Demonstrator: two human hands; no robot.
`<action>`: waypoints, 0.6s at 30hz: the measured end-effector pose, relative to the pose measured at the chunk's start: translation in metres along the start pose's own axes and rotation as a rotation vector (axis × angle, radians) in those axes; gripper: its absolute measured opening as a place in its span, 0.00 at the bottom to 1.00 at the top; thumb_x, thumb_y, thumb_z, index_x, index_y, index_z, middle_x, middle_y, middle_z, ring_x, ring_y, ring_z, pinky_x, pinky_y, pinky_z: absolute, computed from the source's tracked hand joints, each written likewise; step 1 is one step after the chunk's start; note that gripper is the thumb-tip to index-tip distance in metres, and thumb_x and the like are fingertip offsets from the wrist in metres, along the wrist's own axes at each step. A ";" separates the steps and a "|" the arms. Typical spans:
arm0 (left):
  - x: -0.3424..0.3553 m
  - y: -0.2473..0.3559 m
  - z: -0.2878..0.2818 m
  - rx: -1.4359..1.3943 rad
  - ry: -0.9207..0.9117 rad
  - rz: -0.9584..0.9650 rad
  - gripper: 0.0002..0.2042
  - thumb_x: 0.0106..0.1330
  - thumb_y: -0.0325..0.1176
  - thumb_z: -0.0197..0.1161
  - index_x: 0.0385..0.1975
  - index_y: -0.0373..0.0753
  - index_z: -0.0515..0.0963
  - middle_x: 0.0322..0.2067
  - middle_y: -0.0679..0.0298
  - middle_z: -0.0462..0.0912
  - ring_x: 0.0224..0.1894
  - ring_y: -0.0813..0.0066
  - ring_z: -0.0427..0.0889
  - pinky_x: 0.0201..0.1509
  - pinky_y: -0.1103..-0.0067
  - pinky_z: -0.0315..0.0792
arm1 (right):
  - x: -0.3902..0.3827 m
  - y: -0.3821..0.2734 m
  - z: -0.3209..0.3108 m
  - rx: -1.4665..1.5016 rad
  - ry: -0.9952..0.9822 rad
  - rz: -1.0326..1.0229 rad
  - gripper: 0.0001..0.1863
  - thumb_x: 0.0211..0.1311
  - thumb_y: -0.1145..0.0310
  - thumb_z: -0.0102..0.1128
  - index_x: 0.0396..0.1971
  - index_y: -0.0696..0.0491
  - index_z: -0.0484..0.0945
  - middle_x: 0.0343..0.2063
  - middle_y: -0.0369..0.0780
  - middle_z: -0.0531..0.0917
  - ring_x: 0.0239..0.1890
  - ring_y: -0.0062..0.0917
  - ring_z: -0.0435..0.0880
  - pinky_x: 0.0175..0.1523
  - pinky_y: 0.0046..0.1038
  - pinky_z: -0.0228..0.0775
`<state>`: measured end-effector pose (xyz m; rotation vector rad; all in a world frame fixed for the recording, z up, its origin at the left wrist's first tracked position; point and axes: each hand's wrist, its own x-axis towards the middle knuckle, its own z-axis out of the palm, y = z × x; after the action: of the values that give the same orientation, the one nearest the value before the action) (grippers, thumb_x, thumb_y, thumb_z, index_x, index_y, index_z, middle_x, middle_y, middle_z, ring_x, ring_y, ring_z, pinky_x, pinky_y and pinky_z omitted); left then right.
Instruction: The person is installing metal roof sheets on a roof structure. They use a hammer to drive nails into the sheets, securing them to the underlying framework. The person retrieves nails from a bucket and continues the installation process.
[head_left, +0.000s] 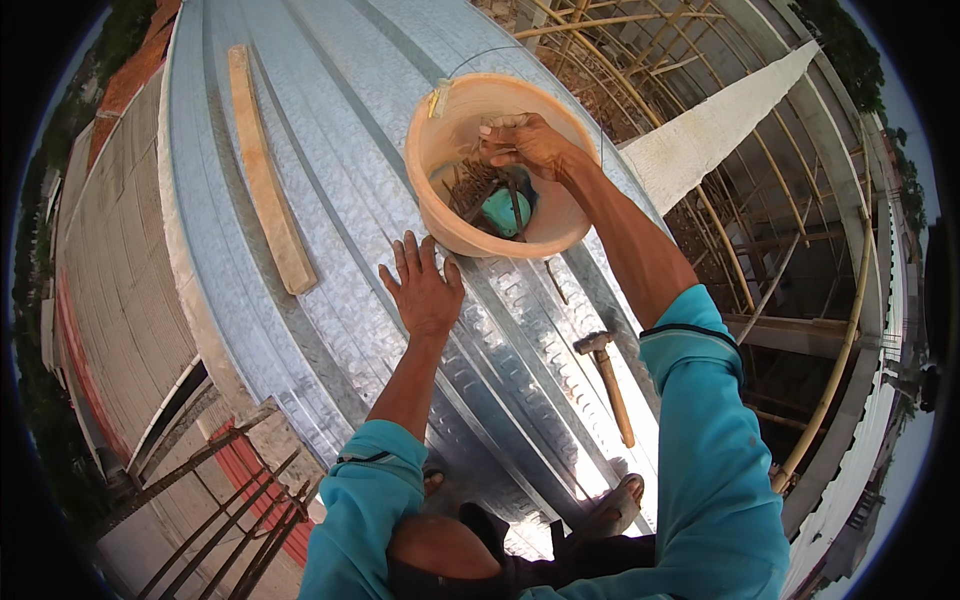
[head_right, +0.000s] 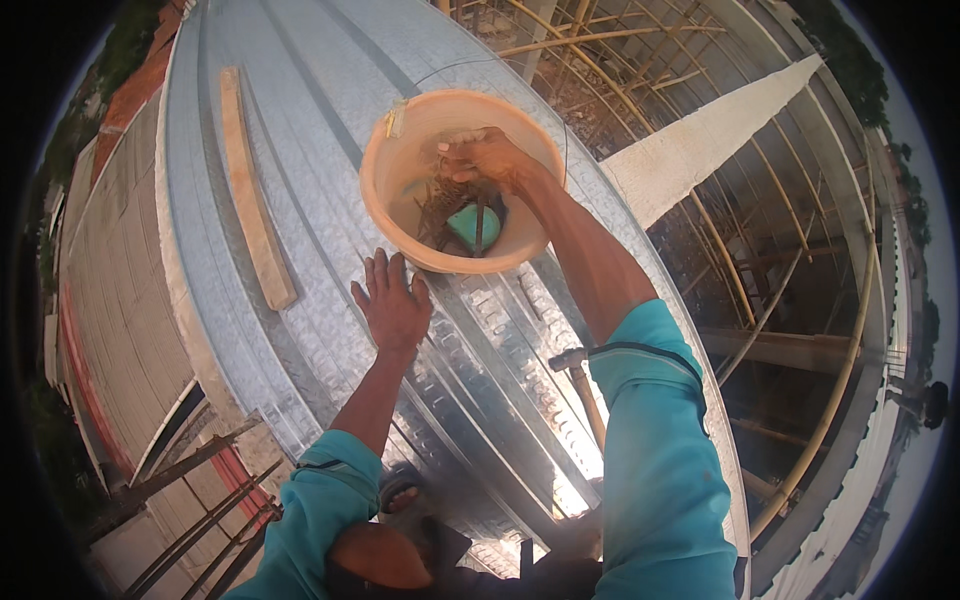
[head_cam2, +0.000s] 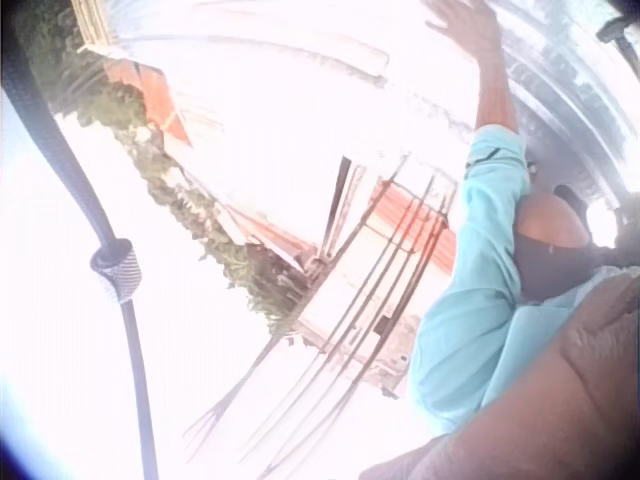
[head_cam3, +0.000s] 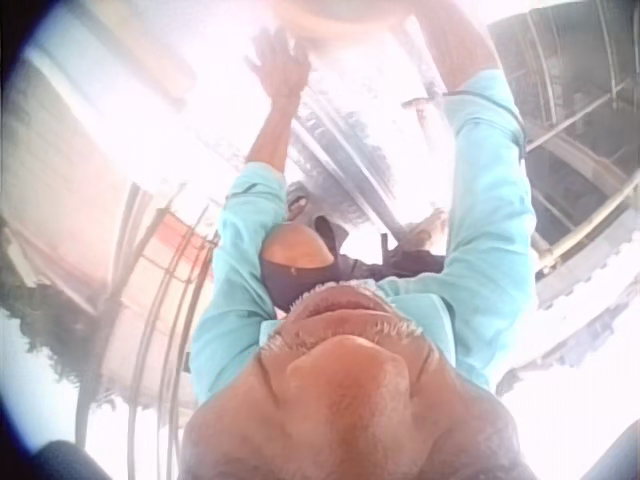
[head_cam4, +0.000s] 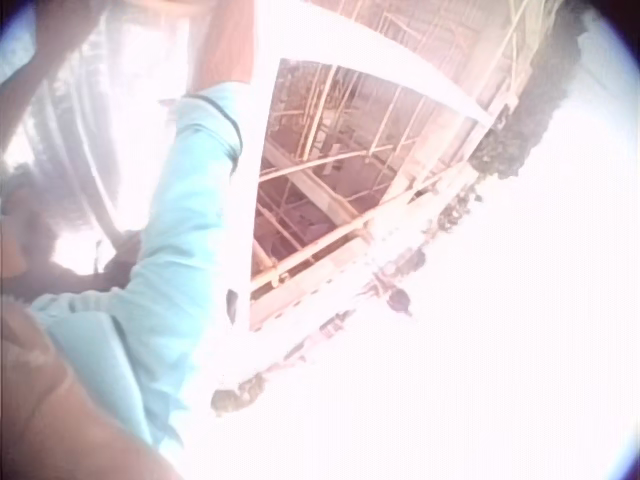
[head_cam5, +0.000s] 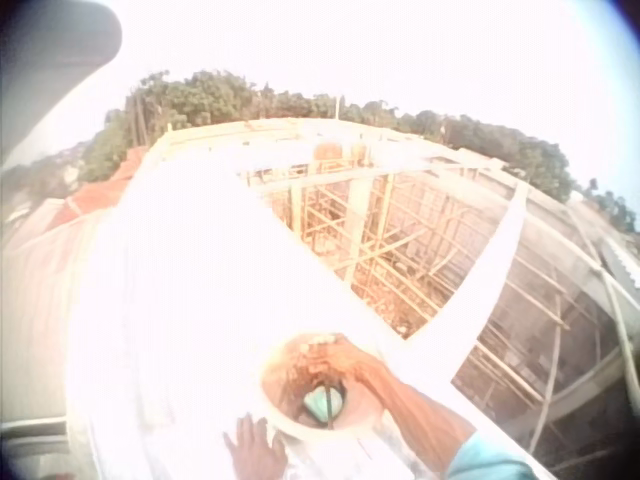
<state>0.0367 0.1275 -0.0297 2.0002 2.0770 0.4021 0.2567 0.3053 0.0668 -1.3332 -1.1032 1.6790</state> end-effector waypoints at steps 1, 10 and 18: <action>-0.001 -0.003 -0.001 0.005 -0.002 -0.006 0.26 0.74 0.46 0.52 0.68 0.45 0.66 0.75 0.54 0.59 0.79 0.54 0.50 0.79 0.47 0.36 | -0.013 -0.007 0.002 0.186 -0.041 -0.019 0.07 0.71 0.69 0.64 0.40 0.57 0.82 0.35 0.40 0.84 0.44 0.32 0.86 0.43 0.29 0.84; -0.007 -0.008 0.001 -0.168 0.121 0.122 0.23 0.70 0.41 0.59 0.64 0.42 0.73 0.70 0.53 0.68 0.74 0.52 0.62 0.80 0.53 0.42 | -0.119 0.005 0.004 0.945 0.029 -0.174 0.13 0.73 0.74 0.46 0.50 0.68 0.70 0.47 0.54 0.78 0.51 0.45 0.84 0.56 0.40 0.84; -0.068 -0.013 -0.057 -1.365 -0.180 -0.257 0.27 0.77 0.44 0.54 0.64 0.26 0.68 0.59 0.42 0.76 0.63 0.52 0.76 0.70 0.64 0.66 | -0.211 -0.006 0.040 0.833 -0.015 -0.136 0.22 0.72 0.63 0.44 0.54 0.66 0.67 0.53 0.58 0.74 0.59 0.49 0.77 0.68 0.44 0.72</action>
<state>0.0071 0.0572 0.0174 0.8777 1.2253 1.1169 0.2625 0.1086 0.1541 -0.6886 -0.3836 1.7478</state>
